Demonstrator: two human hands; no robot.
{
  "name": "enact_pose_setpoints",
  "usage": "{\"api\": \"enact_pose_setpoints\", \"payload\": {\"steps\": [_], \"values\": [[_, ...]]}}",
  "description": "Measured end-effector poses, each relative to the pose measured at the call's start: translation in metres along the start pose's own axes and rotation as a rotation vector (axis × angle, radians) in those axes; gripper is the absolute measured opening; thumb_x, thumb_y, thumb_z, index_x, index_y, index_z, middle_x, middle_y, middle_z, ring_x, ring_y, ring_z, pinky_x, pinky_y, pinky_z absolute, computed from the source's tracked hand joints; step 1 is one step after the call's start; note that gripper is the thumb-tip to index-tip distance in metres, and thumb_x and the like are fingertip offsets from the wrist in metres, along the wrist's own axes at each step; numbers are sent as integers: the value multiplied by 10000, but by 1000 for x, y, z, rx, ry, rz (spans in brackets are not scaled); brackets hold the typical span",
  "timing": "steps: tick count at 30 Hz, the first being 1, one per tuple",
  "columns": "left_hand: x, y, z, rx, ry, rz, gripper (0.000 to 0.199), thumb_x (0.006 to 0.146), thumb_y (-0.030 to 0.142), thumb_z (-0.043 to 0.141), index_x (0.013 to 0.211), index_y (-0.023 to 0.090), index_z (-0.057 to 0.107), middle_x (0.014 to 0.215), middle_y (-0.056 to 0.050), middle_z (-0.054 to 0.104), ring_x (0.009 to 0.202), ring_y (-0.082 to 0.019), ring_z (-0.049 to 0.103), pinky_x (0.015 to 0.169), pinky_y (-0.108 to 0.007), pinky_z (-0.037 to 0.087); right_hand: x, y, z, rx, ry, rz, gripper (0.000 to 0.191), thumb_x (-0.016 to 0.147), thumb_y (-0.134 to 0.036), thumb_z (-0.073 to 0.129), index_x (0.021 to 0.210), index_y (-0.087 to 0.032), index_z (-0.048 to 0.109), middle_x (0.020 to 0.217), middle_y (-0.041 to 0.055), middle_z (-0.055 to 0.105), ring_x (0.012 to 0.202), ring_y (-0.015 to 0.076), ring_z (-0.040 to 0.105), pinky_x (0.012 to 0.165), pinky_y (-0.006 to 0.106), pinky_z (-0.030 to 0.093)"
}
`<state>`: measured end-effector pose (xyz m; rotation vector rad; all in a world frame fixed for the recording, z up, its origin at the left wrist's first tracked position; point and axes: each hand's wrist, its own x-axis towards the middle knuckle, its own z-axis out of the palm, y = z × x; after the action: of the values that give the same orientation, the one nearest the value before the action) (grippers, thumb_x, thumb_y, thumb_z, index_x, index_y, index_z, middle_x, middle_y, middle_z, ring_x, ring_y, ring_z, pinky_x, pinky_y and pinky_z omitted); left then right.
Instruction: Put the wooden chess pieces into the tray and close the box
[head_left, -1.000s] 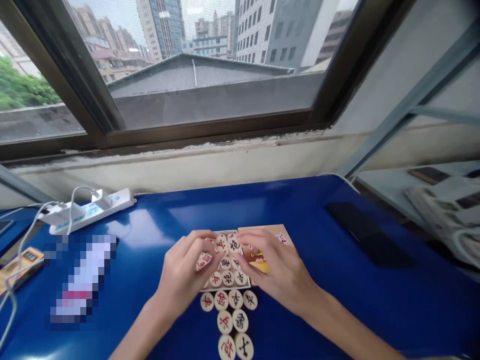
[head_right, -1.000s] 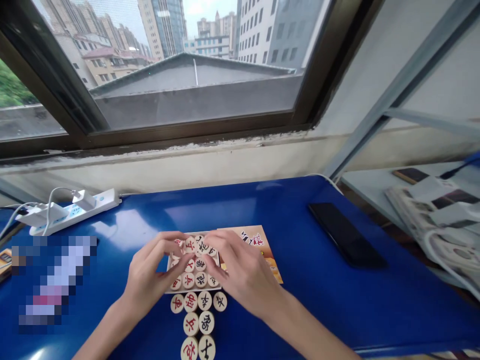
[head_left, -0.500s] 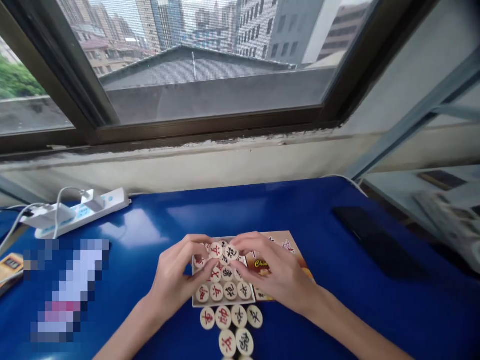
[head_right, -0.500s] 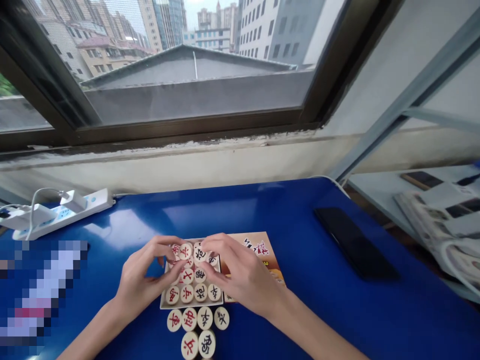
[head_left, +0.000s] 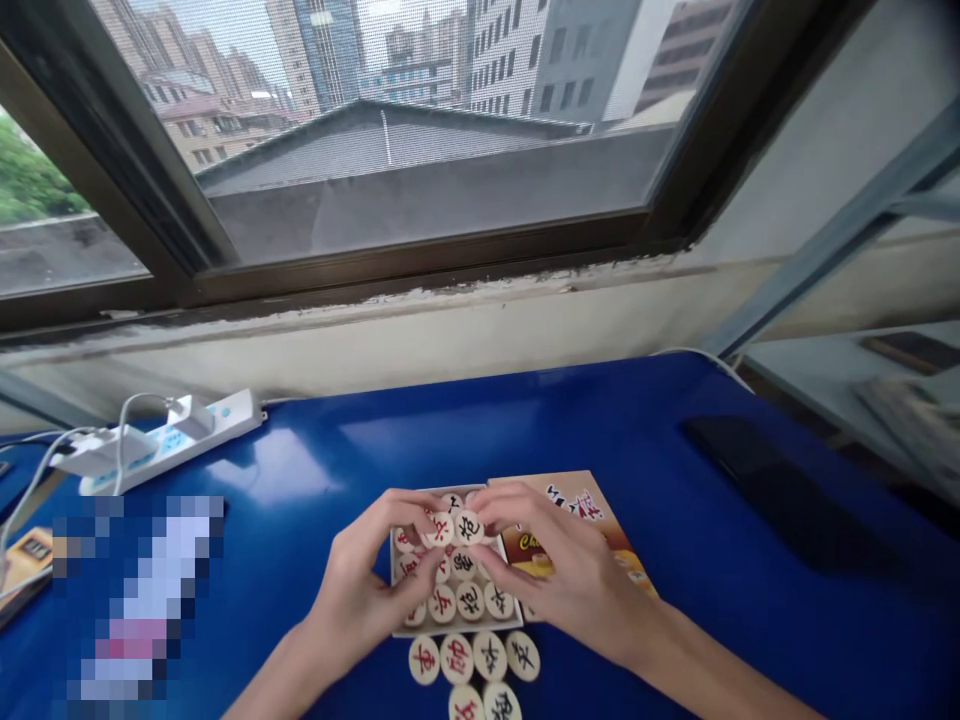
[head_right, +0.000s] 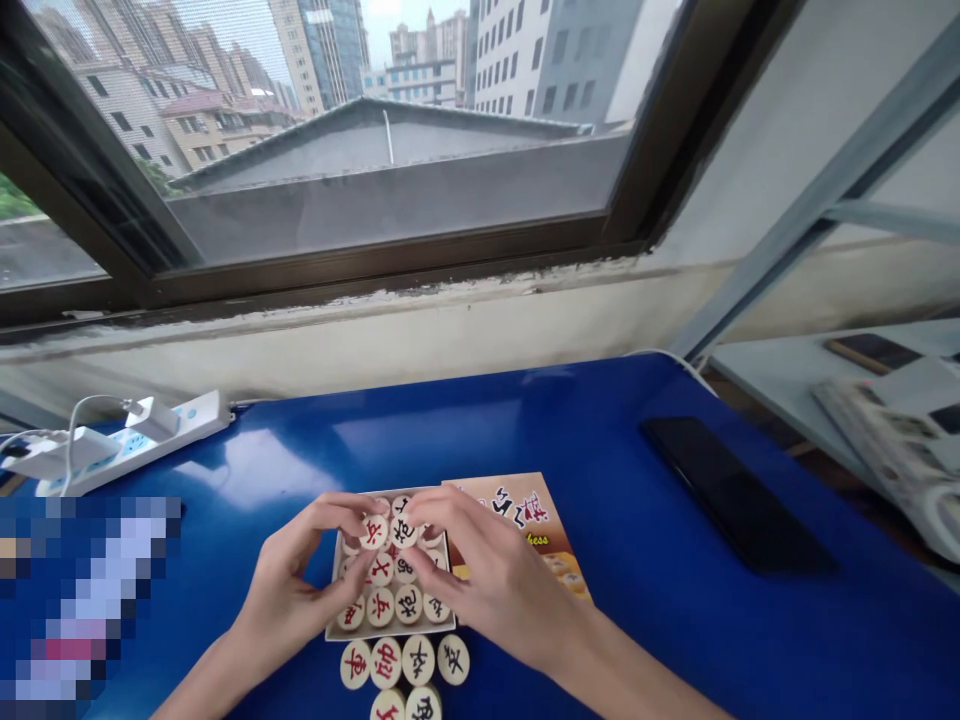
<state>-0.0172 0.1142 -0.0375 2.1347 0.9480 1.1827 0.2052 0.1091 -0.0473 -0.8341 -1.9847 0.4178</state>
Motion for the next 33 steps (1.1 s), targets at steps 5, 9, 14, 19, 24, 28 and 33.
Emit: {"api": "enact_pose_setpoints", "payload": {"steps": [5, 9, 14, 19, 24, 28, 33], "values": [[0, -2, -2, -37, -36, -6, 217, 897, 66, 629, 1039, 220, 572, 1096, -55, 709, 1031, -158, 710, 844, -261, 578, 2, 0, -2, 24, -5, 2, 179, 957, -152, 611, 1112, -208, 539, 1069, 55, 661, 1004, 141, 688, 860, 267, 592], [-1, -4, -3, -22, -37, -3, 223, 897, 90, 662, 1050, 228, 576, 1081, -32, 724, 1032, -145, 713, 832, -235, 559, 4, 2, -3, 25, -17, -3, 131, 939, -145, 621, 1025, -213, 548, 1023, 32, 653, 964, 137, 673, 839, 288, 579], [0, -3, -9, 16, -104, -39, 221, 898, 144, 693, 1062, 243, 582, 1082, -14, 724, 1020, -160, 695, 837, -278, 545, 4, 3, -6, 17, -51, -6, 92, 941, -188, 633, 978, -214, 554, 1006, 24, 652, 904, 134, 669, 764, 279, 558], [4, -2, -17, 86, -176, -36, 157, 893, 203, 723, 973, 234, 592, 1043, -4, 718, 984, -173, 635, 828, -304, 531, 3, 1, -3, 5, -92, -24, 62, 954, -186, 620, 967, -210, 565, 1009, 24, 664, 898, 125, 664, 772, 271, 545], [6, -2, -24, 113, -228, -45, 135, 903, 257, 730, 949, 222, 608, 1014, -15, 710, 993, -192, 597, 844, -327, 515, 2, 4, -6, -21, -195, -15, 26, 959, -192, 607, 948, -210, 592, 1033, 27, 680, 940, 143, 648, 819, 309, 531], [-1, -5, -32, 155, -221, -95, 203, 890, 303, 759, 1021, 223, 625, 997, -16, 683, 959, -190, 604, 834, -327, 502, 6, 9, -18, -9, -352, 9, 82, 924, -234, 682, 938, -220, 603, 957, -3, 697, 935, 162, 618, 863, 343, 505], [-14, -7, -37, 249, -282, -50, 257, 886, 351, 769, 1083, 248, 639, 1051, -14, 705, 1053, -213, 588, 900, -361, 467, 11, 5, -30, -16, -513, 86, 107, 881, -207, 713, 870, -226, 608, 930, -18, 690, 953, 171, 584, 882, 355, 468]]}}
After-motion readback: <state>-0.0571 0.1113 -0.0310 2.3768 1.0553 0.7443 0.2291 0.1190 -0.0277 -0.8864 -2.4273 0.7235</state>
